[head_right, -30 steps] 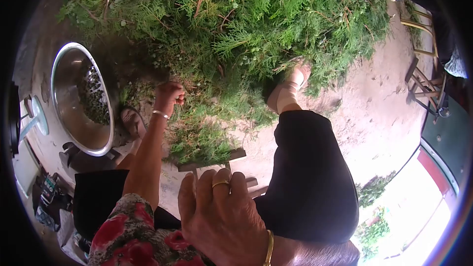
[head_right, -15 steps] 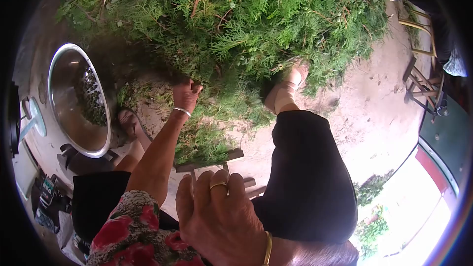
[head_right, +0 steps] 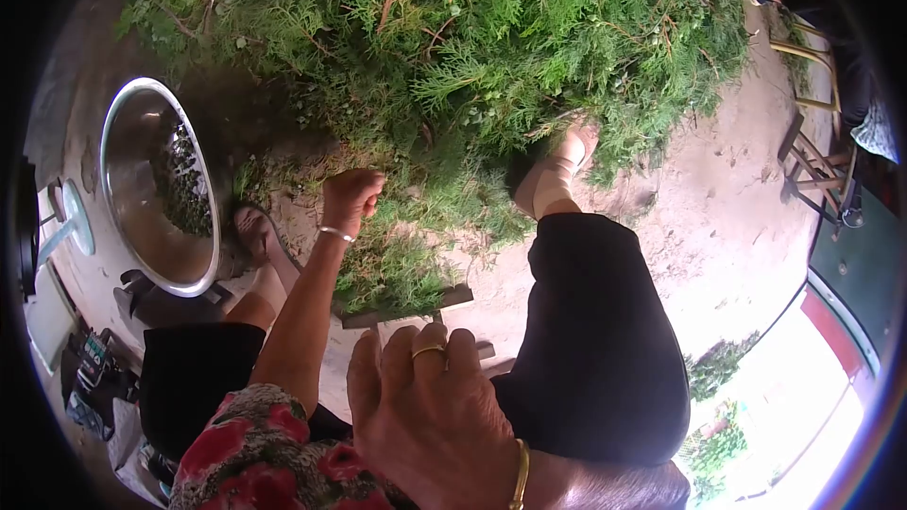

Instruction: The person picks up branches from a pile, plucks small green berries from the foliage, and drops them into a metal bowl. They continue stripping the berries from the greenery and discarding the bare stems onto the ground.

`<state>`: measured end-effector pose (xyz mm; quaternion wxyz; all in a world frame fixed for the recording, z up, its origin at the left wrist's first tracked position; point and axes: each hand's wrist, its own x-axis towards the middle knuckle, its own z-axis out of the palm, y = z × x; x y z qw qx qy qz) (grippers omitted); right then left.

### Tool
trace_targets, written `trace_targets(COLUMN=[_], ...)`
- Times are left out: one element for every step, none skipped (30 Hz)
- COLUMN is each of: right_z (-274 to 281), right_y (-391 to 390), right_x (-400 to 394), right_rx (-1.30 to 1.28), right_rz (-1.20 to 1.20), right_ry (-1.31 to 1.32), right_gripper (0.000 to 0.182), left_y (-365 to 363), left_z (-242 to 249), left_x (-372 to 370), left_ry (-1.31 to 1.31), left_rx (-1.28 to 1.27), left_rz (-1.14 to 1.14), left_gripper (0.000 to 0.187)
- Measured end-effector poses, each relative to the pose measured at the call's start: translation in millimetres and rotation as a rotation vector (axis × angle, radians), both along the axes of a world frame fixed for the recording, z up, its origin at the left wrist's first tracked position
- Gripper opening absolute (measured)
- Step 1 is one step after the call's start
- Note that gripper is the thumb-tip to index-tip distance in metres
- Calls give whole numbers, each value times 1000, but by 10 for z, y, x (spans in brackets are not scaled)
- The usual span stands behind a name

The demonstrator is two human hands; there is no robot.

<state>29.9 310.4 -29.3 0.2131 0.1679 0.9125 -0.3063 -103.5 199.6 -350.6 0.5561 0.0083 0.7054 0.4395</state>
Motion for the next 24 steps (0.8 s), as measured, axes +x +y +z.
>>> trace_targets(right_z=[-37,-103,-94,-79,16,27,39,-27,-93,-159,-220,-206,-187,-84,-45,-7,-15,-22,-23,-26,-29,-24,-13,-9], right_y=[-41,-127,-123,-91,-26,-22,-18,-100,-149,-197,-227,-219,-193,-157,-128,-100,-60,-29,-16,-5,6,21,39,54], right_x=[39,112,117,84,53,42,31,76,113,150,186,185,161,144,116,88,56,35,30,27,24,14,0,-4], right_rx=[3,107,160,212,196,187,178,171,168,166,267,317,369,256,195,134,92,53,55,51,46,46,15,-15], right_rz=[-2,-55,-83,-112,-79,-62,-45,-104,-134,-164,-131,-115,-100,-92,-83,-77,-37,2,5,6,7,7,2,-4], right_ry=[-4,73,109,144,113,97,81,111,129,147,194,222,249,158,114,69,71,70,69,75,82,79,56,32], right_gripper=[31,26,24,21,22,22,23,23,24,24,24,24,25,24,24,23,27,30,30,31,31,31,31,31], left_y=[79,119,146,203,228,243,238,220,147,39,-67,-234,-410,-565,-600,-615,-579,-518,-401,-274,-110,22,86,145], left_z=[-137,-323,-517,-581,-629,-655,-676,-685,-658,-609,-560,-568,-596,-640,-530,-510,-507,-515,-496,-476,-407,-400,-517,-599], left_x=[90,152,210,233,231,226,213,183,131,61,-40,-112,-153,-161,-158,-135,-106,-70,-52,-24,-2,6,22,51], left_ry=[226,221,487,753,856,853,1026,1201,1081,960,999,1006,959,907,854,857,885,911,911,908,960,1013,990,985], left_rx=[-2,0,128,260,328,330,306,277,204,135,26,21,15,7,-18,-25,15,58,65,66,99,134,136,140], left_rz=[-132,-135,-328,-519,-678,-679,-828,-977,-810,-644,-652,-652,-545,-439,-425,-423,-372,-320,-336,-335,-382,-430,-458,-458], left_gripper=[10,10,12,14,18,18,20,22,22,22,19,19,20,22,26,26,24,22,18,18,13,9,10,10])
